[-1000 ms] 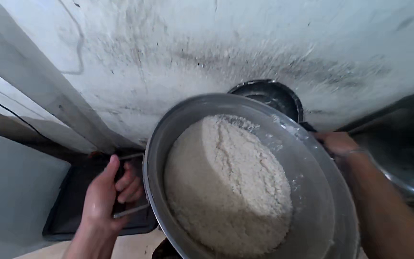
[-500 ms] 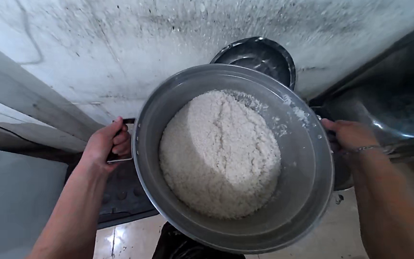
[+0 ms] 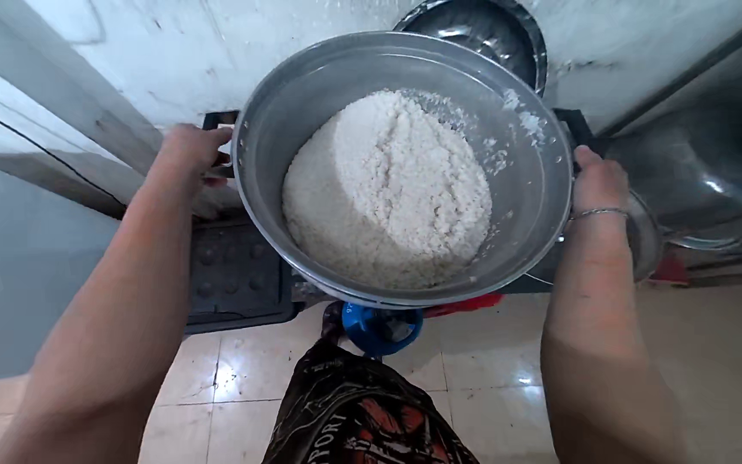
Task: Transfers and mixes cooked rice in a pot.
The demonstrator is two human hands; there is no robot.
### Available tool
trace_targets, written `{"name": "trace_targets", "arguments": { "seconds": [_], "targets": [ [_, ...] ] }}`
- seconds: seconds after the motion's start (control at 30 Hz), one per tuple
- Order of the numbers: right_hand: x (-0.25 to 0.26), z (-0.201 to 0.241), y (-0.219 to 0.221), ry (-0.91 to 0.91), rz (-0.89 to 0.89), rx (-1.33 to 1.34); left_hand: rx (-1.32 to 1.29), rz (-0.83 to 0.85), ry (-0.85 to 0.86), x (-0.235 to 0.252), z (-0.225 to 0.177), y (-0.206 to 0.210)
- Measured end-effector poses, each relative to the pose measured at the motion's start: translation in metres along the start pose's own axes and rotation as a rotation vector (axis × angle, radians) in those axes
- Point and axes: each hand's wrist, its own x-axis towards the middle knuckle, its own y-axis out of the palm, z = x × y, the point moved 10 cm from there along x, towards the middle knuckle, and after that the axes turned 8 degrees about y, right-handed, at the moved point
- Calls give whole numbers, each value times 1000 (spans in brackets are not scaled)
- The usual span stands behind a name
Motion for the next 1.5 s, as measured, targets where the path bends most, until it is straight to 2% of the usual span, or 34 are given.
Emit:
{"name": "trace_targets", "arguments": {
  "seconds": [0.07, 0.17, 0.33, 0.47, 0.6, 0.7, 0.8, 0.87, 0.93, 1.03, 1.1, 1.17, 1.3, 1.4, 1.5],
  "targets": [
    [7, -2, 1, -11, -10, -42, -27, -73, 28, -3, 2, -2],
    [17, 2, 6, -58, 22, -123, -44, -86, 36, -4, 0, -1],
    [23, 0, 10, -25, 39, 36, -227, 43, -70, -15, 0, 12],
    [31, 5, 12, -19, 70, -3, -261, 79, -74, -24, -1, 15],
    [44, 14, 22, -41, 114, 72, -244, 9, -90, -39, 5, 12],
    [40, 14, 23, -28, 119, 105, -194, -86, -30, -30, 12, 4],
    [45, 18, 20, -38, 98, 0, -72, -154, 51, -21, 7, -4],
    [47, 42, 13, -196, 48, -219, -33, -161, 67, -20, 6, -6],
    [37, 81, 12, -487, 14, -369, -3, -163, 63, -21, 4, -7],
    [14, 132, 56, -950, 165, -504, 22, -167, 83, -21, 3, -8],
    [6, 147, 102, -1117, 318, -701, 25, -175, 97, -18, 6, -9],
    [6, 152, 144, -1125, 400, -955, 8, -167, 109, -16, 9, -7],
    [16, 143, 197, -1070, 370, -1236, -79, -129, 105, -15, 15, -4],
    [20, 120, 189, -956, 281, -1394, -138, -75, 111, -16, 17, 0],
    [-14, 85, 144, -694, 230, -1487, -194, -54, 107, -21, 17, 4]
  ]
}}
